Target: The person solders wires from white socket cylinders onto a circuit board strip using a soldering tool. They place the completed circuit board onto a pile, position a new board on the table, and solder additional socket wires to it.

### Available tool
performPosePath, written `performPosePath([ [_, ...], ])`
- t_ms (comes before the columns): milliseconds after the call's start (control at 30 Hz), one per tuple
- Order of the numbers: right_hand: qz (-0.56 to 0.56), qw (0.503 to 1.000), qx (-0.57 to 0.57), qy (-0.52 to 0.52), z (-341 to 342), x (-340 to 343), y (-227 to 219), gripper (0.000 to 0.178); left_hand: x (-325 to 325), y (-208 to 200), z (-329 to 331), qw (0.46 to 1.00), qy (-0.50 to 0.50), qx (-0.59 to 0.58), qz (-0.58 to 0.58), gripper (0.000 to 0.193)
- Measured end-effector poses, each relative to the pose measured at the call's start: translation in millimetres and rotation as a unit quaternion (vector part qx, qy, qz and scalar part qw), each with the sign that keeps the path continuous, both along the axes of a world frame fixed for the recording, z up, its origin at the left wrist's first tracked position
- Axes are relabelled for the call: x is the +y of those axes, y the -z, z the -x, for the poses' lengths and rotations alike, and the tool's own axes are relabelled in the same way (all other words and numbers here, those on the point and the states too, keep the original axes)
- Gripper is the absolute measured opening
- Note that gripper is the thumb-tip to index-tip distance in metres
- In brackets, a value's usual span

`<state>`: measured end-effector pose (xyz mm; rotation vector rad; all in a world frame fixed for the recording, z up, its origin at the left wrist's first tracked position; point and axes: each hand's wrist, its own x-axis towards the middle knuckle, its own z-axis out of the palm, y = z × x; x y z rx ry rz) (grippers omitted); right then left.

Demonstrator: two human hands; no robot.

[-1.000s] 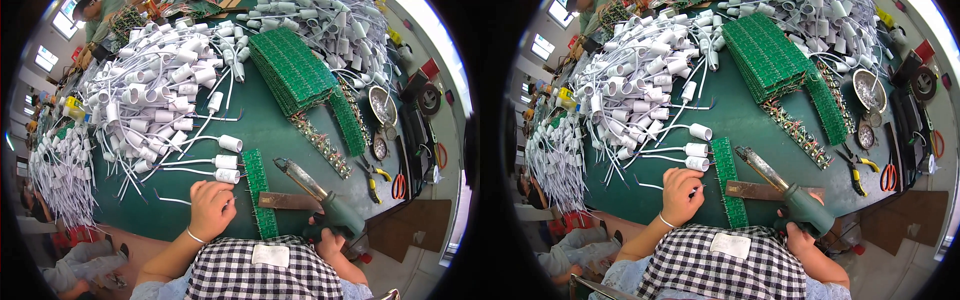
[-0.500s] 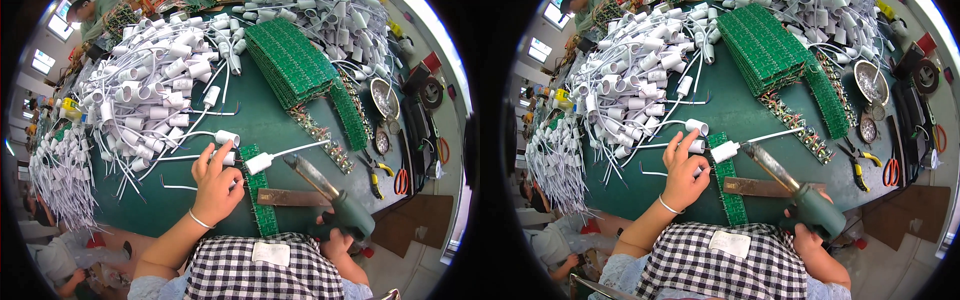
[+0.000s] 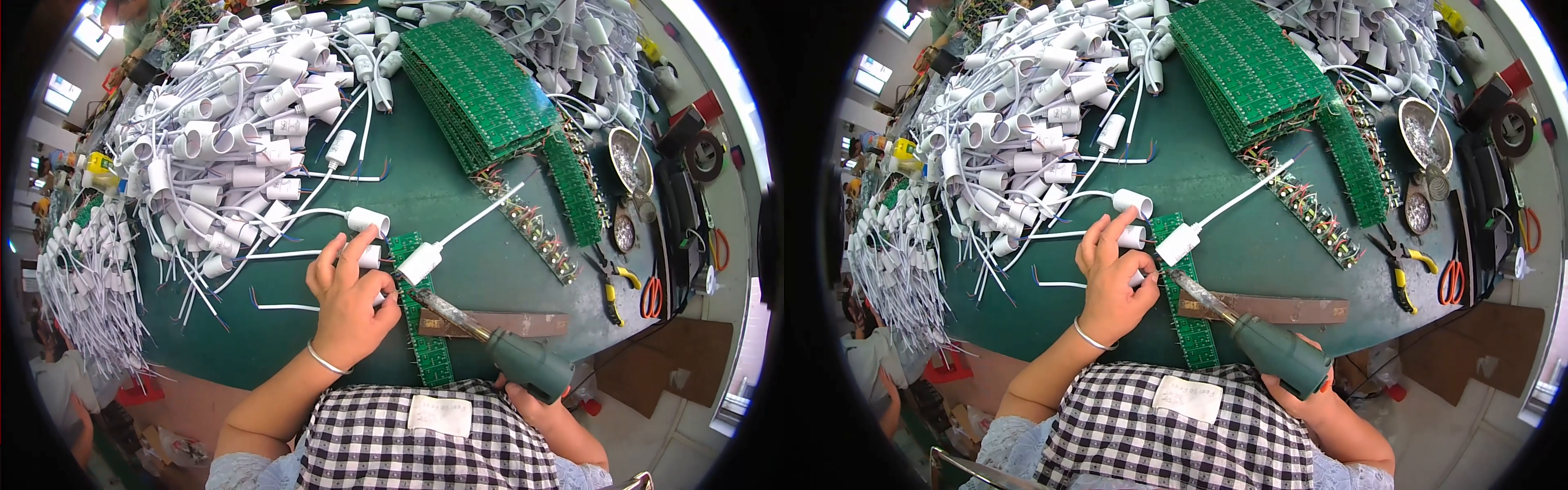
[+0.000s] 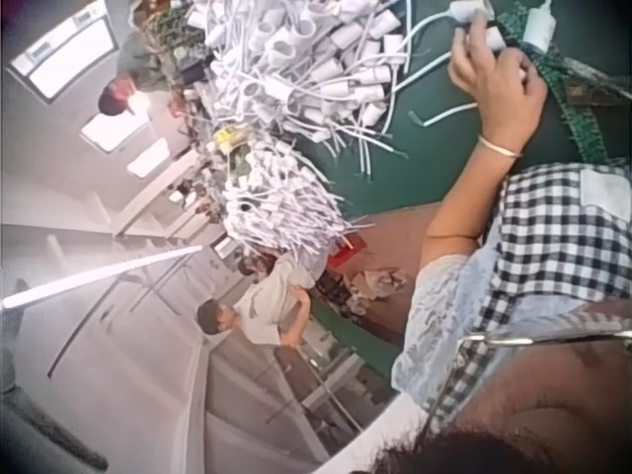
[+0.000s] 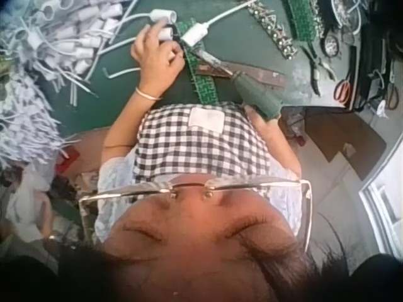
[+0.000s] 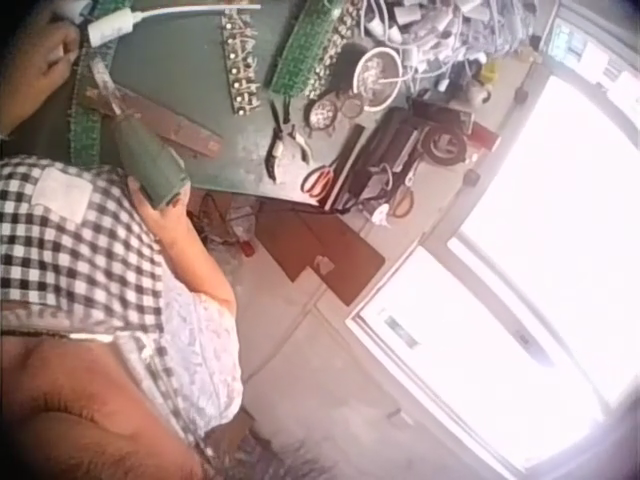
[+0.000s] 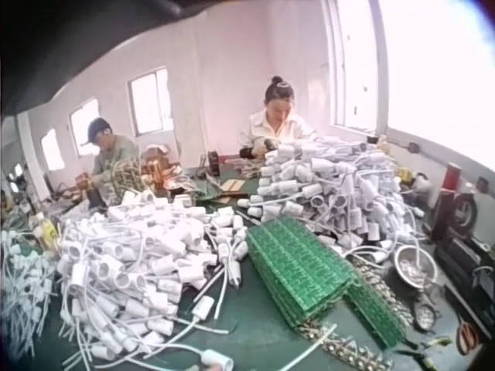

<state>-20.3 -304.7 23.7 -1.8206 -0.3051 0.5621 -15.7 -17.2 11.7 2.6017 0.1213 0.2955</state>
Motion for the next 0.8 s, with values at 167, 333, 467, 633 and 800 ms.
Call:
performPosePath([
  [167,0.015,0.998,-0.038,-0.047,-10.9,6.2,-4.1,0.025,0.7,1.9,-0.7,1.000,-0.002,-0.015,-0.007,0.014],
  [333,0.005,0.998,-0.039,-0.044,-12.4,9.1,-6.3,0.025,0.2,3.3,-0.6,1.000,-0.004,-0.022,-0.010,0.016],
  [467,0.038,0.993,-0.076,-0.079,-14.7,7.8,-7.8,0.027,-0.6,2.9,0.0,1.000,-0.006,-0.022,-0.012,0.016],
  [633,0.053,0.989,-0.107,-0.087,-16.6,10.9,-10.8,0.028,-0.5,4.8,-0.7,0.999,-0.004,-0.029,-0.015,0.017],
  [800,0.033,0.993,-0.085,-0.071,-17.3,3.4,-9.5,0.027,-0.2,3.8,-1.5,1.000,-0.004,-0.026,-0.016,0.017],
])
